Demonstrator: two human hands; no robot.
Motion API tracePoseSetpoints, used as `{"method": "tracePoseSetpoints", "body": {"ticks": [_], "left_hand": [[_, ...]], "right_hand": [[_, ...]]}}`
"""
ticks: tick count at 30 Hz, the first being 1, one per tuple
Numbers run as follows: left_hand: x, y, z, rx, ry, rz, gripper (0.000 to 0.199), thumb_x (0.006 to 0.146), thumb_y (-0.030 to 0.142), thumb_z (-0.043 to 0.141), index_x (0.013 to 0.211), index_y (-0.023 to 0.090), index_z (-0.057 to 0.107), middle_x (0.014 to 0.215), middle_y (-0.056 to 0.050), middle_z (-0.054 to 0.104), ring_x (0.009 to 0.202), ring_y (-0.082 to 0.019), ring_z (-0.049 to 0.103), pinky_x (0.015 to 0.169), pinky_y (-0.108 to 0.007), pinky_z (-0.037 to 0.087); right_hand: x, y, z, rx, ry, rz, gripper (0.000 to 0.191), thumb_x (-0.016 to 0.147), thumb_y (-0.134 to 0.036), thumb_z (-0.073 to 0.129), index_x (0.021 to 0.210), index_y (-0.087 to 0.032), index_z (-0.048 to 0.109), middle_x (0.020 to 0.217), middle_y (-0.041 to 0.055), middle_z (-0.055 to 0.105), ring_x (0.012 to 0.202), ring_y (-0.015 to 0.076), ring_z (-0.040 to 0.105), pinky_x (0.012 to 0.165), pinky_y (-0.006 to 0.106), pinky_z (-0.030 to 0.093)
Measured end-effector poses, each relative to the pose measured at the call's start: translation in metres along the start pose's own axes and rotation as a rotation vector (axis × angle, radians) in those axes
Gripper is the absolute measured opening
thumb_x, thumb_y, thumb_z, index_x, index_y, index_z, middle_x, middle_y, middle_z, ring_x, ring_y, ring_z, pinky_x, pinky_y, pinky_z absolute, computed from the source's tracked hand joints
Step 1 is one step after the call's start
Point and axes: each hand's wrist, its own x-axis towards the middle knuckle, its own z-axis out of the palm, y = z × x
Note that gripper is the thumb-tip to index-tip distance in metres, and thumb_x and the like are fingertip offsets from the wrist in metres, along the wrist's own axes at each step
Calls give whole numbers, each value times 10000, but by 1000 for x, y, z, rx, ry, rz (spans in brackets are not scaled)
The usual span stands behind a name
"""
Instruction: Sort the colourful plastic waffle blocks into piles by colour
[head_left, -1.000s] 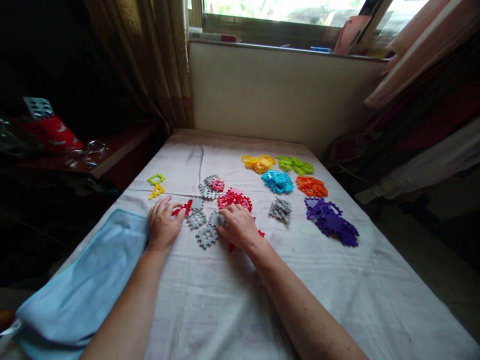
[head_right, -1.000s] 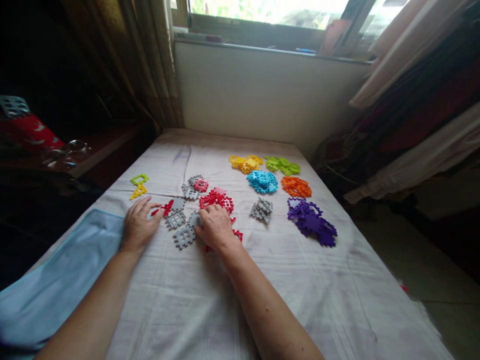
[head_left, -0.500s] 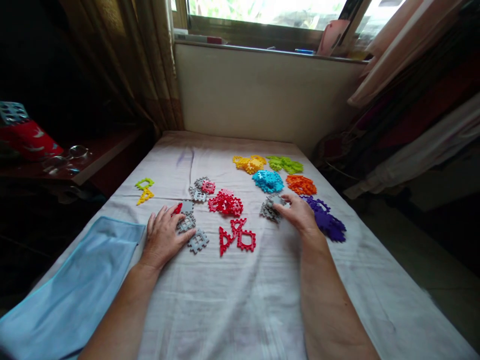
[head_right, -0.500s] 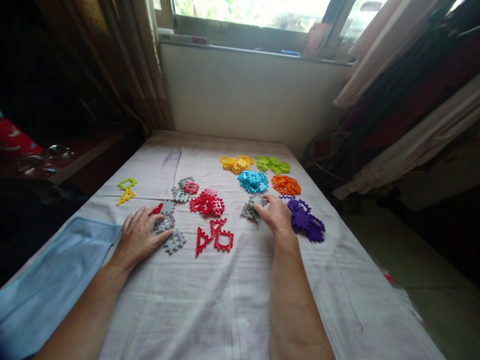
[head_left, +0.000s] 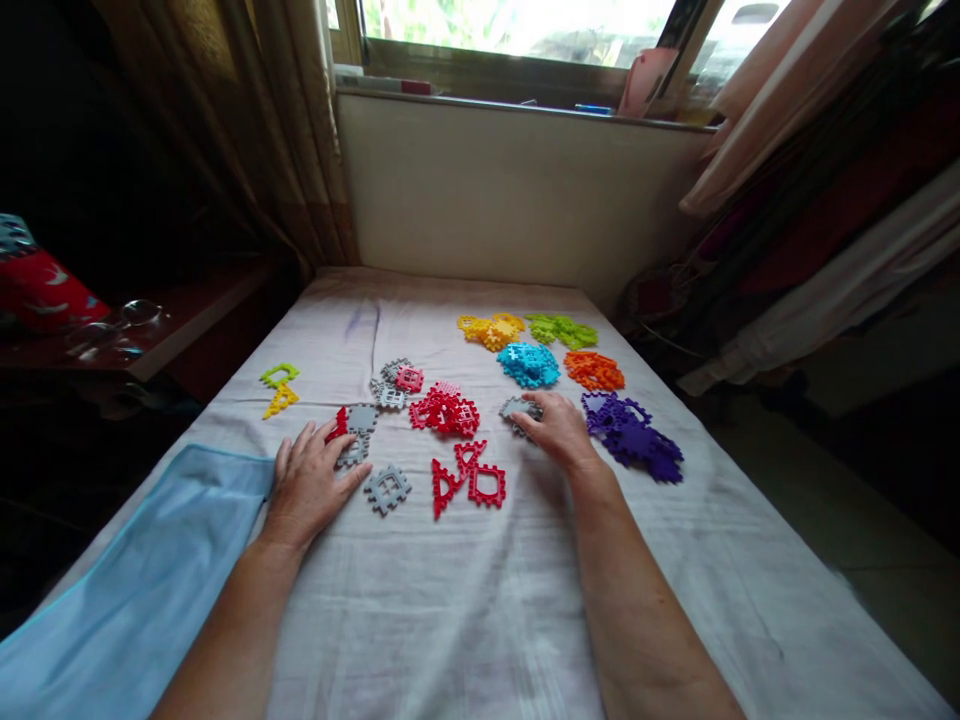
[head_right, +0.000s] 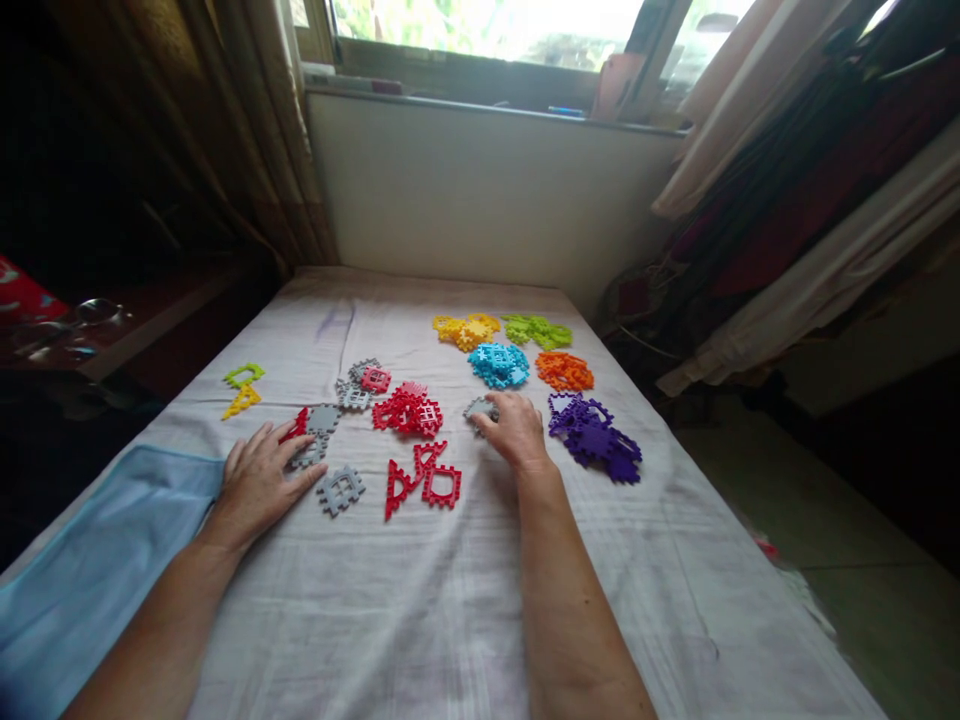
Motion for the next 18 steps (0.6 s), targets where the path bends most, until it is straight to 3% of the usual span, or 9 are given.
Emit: {"method": "tracePoseSetpoints", "body": {"ticks": [5,10,15,18], "left_hand": [[1,5,-5,0,8,42,258,842,411,593,1024,289,729,1284,-79,673,1287,-324,528,1141,-569,280],[5,9,-13,-33,91,63,217,881,384,546,920,292,739,1218,-52,707,1207,-294,585,1134,-547,292],[6,19,-23,-261,255,73,356,921,510,489,842,258,728,1083,-70,730,1049,-256,645,1012,-443,449],[4,33,-23,-525,235,71,422,920,579,475,834,242,713,959,-57,722,939,-215,660,923,-372,511]], "right_hand": [[-1,-13,-6,67,61,-63,287,863,-342,608,1094,-224,730,1164,102,713,1088,269,619,958,405,459],[-7,-45,-8,128,36,-254,216,867,-291,620,1040,-233,736,1114,85,727,1071,253,629,966,392,462],[-24,-87,-4,257,-108,-387,207,894,-282,614,1073,-250,713,1111,66,731,1027,212,656,921,339,484],[-39,-111,6,432,-254,-409,357,854,-297,676,1208,-261,653,1137,44,728,949,171,675,837,288,505]]}}
